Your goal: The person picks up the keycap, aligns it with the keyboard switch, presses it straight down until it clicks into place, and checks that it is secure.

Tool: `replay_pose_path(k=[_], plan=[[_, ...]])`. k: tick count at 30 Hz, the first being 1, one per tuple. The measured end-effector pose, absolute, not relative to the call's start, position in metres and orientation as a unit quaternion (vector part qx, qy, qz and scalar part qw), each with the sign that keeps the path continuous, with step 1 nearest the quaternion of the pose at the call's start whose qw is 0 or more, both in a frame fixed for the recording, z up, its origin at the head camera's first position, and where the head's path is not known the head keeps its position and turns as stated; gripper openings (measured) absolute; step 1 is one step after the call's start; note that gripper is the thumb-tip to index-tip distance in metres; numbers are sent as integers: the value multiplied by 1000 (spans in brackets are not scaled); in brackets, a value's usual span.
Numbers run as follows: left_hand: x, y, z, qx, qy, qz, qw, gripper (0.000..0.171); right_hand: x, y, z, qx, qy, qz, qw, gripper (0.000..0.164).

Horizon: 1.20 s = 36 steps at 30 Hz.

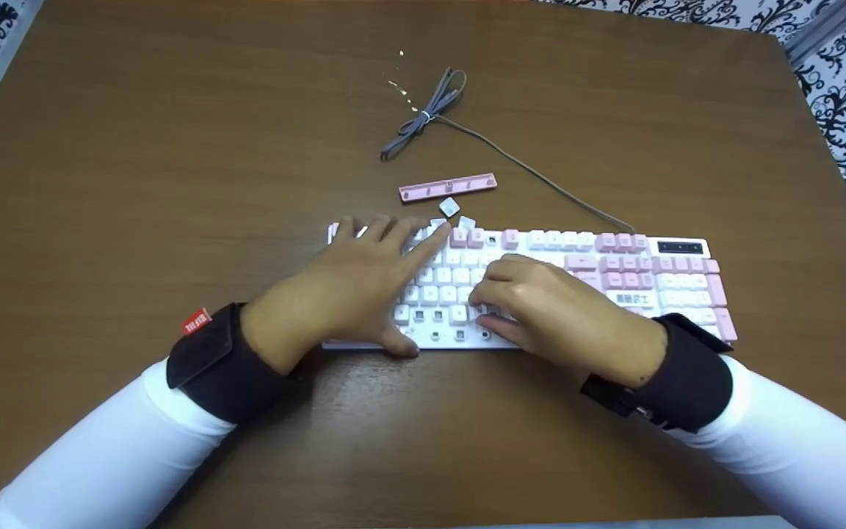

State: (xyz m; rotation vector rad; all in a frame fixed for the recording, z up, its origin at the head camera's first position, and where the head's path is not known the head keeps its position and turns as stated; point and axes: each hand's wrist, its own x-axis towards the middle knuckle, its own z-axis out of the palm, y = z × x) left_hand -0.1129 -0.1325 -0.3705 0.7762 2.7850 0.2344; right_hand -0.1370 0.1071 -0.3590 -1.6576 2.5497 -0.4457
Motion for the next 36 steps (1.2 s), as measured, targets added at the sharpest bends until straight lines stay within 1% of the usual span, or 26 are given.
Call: replay_pose_path(k=[9,16,27,36], plan=[[-114,-131,-370,260,952,84,135,134,-135,106,-360,-551,822,-141,7,11],[-114,-132,-370,260,953,81,134,134,-134,108,-362,-549,822,-150,9,10],[-114,-131,-370,263,953,81,126,134,-131,107,-364,-547,827,-133,-15,7],[-113,-131,-369,262,953,77,130,134,-130,106,-365,-536,831,-151,-8,9]])
